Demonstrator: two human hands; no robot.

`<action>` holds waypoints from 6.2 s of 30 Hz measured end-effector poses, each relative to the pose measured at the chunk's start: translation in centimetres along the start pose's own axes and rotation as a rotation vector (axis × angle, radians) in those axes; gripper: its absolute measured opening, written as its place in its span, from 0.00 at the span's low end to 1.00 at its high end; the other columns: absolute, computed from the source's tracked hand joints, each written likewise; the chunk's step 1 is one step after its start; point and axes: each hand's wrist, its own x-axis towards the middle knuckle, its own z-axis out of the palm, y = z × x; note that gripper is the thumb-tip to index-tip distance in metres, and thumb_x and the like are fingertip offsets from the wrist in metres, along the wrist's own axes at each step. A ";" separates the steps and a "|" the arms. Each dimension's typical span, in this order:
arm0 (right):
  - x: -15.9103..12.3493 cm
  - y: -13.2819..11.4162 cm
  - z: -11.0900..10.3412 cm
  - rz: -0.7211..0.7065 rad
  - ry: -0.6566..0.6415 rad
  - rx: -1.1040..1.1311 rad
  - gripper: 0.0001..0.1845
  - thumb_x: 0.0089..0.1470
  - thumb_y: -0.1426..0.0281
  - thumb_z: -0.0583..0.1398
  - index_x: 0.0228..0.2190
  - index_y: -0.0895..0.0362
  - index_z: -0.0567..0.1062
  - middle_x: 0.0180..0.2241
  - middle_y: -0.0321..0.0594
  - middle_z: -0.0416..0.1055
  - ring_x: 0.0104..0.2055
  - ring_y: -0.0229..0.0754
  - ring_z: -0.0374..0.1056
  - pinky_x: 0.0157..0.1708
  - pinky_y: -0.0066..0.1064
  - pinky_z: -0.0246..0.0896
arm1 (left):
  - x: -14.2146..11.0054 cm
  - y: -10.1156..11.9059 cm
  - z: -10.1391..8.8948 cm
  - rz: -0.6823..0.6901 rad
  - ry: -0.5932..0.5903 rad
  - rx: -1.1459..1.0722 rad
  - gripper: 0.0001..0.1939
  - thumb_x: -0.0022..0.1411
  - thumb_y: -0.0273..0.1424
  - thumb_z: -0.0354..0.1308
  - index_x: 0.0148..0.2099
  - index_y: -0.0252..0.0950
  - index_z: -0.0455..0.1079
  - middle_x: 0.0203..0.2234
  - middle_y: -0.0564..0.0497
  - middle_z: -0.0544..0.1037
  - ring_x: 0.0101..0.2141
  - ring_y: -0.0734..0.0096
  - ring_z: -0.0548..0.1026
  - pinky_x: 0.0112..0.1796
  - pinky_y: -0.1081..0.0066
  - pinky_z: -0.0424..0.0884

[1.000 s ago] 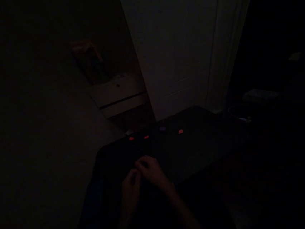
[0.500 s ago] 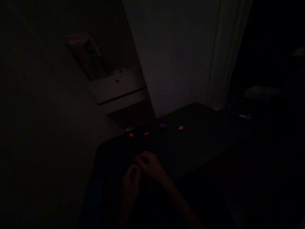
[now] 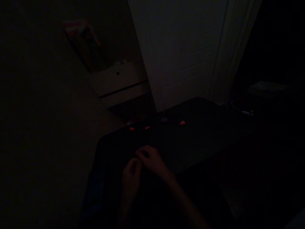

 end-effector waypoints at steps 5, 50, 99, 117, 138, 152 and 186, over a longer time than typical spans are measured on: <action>0.0 -0.3 -0.1 -0.002 -0.005 -0.008 0.07 0.63 0.70 0.62 0.35 0.57 0.81 0.36 0.39 0.78 0.40 0.42 0.74 0.41 0.31 0.65 | -0.2 0.5 0.0 0.024 -0.004 0.002 0.15 0.67 0.41 0.52 0.36 0.36 0.72 0.29 0.50 0.76 0.31 0.64 0.74 0.34 0.69 0.67; -0.1 0.1 -0.4 -0.042 -0.009 0.014 0.06 0.63 0.71 0.63 0.35 0.57 0.81 0.38 0.40 0.79 0.41 0.41 0.74 0.43 0.31 0.65 | -0.2 0.3 0.1 0.021 -0.011 -0.051 0.09 0.67 0.36 0.54 0.38 0.38 0.72 0.29 0.52 0.76 0.32 0.67 0.74 0.34 0.71 0.67; -0.1 -0.3 -0.6 -0.029 -0.017 -0.008 0.07 0.62 0.69 0.62 0.35 0.57 0.81 0.37 0.39 0.79 0.41 0.43 0.74 0.42 0.32 0.65 | -0.4 0.6 0.2 0.042 -0.018 -0.102 0.07 0.68 0.34 0.55 0.37 0.38 0.70 0.28 0.54 0.74 0.30 0.71 0.72 0.32 0.74 0.65; -0.1 -0.7 -0.7 -0.019 -0.023 -0.033 0.07 0.62 0.69 0.62 0.35 0.57 0.81 0.36 0.39 0.79 0.41 0.43 0.74 0.42 0.32 0.65 | -0.4 0.7 0.2 0.049 -0.009 -0.098 0.08 0.68 0.35 0.55 0.37 0.38 0.70 0.29 0.54 0.74 0.31 0.70 0.73 0.33 0.74 0.66; -0.1 -0.8 -0.7 -0.022 -0.014 -0.029 0.08 0.62 0.68 0.62 0.35 0.58 0.81 0.37 0.40 0.79 0.41 0.43 0.74 0.41 0.32 0.64 | -0.4 0.4 0.2 0.071 -0.011 -0.112 0.07 0.69 0.33 0.55 0.38 0.38 0.71 0.29 0.53 0.75 0.31 0.71 0.74 0.32 0.74 0.67; -0.1 -0.7 -0.8 -0.035 -0.029 -0.022 0.08 0.62 0.68 0.62 0.35 0.58 0.81 0.37 0.40 0.79 0.42 0.44 0.74 0.42 0.33 0.64 | -0.4 0.4 0.3 0.069 -0.005 -0.131 0.06 0.68 0.32 0.56 0.37 0.38 0.70 0.29 0.54 0.74 0.31 0.71 0.73 0.33 0.73 0.67; -0.2 -0.8 -0.8 -0.022 -0.012 -0.038 0.08 0.62 0.67 0.62 0.34 0.57 0.81 0.36 0.39 0.79 0.40 0.44 0.74 0.40 0.33 0.65 | -0.4 0.5 0.3 0.082 -0.001 -0.114 0.06 0.69 0.32 0.56 0.37 0.39 0.70 0.27 0.54 0.74 0.29 0.72 0.73 0.31 0.74 0.66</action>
